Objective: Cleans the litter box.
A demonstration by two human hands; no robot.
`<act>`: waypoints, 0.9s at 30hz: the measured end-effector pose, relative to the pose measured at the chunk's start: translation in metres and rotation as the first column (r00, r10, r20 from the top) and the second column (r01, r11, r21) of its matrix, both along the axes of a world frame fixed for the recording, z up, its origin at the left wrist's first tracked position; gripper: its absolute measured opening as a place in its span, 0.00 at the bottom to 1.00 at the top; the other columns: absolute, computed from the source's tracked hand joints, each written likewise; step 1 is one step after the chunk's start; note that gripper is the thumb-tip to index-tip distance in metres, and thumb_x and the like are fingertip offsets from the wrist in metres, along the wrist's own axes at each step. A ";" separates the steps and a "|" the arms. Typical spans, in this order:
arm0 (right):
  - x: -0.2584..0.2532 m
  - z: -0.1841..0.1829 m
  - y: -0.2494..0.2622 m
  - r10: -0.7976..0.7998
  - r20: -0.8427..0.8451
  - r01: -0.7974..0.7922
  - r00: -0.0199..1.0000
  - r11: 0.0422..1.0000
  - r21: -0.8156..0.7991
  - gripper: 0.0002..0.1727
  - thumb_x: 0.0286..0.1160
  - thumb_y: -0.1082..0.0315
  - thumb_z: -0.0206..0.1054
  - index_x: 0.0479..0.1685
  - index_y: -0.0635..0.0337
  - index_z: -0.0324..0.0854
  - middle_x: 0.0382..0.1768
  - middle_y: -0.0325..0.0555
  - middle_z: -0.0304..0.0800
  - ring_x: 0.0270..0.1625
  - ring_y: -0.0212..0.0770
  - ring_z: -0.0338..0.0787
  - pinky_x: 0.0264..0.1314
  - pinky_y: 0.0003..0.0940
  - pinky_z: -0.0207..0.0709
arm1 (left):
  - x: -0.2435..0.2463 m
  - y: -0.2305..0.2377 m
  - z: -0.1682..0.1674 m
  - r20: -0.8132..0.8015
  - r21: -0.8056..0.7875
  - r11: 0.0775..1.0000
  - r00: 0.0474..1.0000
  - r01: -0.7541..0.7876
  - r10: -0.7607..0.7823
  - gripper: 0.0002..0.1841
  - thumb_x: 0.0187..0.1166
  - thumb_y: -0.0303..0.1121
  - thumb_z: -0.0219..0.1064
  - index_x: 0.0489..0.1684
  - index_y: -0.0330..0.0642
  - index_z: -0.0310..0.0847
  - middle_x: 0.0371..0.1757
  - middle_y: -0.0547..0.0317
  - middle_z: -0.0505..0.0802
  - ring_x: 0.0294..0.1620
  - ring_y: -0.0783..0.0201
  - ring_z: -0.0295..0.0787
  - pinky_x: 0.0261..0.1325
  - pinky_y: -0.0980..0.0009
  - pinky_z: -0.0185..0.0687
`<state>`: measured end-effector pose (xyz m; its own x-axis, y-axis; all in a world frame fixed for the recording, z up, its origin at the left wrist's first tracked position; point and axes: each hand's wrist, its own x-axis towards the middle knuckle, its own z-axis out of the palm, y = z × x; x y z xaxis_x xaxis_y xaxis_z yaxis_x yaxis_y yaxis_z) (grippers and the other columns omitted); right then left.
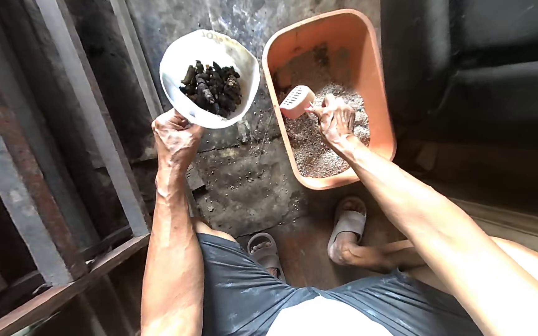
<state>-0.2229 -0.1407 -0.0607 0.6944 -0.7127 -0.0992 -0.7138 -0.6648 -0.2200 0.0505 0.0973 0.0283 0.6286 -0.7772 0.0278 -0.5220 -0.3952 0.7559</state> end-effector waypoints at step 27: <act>-0.001 0.025 0.018 0.166 -0.142 -0.155 0.976 0.984 0.089 0.17 0.87 0.67 0.53 0.48 0.65 0.89 0.58 0.68 0.86 0.59 0.70 0.87 0.53 0.67 0.77 | 0.006 0.007 0.007 0.012 -0.039 0.999 1.000 0.006 -0.006 0.08 0.73 0.38 0.74 0.36 0.43 0.88 0.33 0.71 0.90 0.34 0.88 0.81 0.45 0.81 0.77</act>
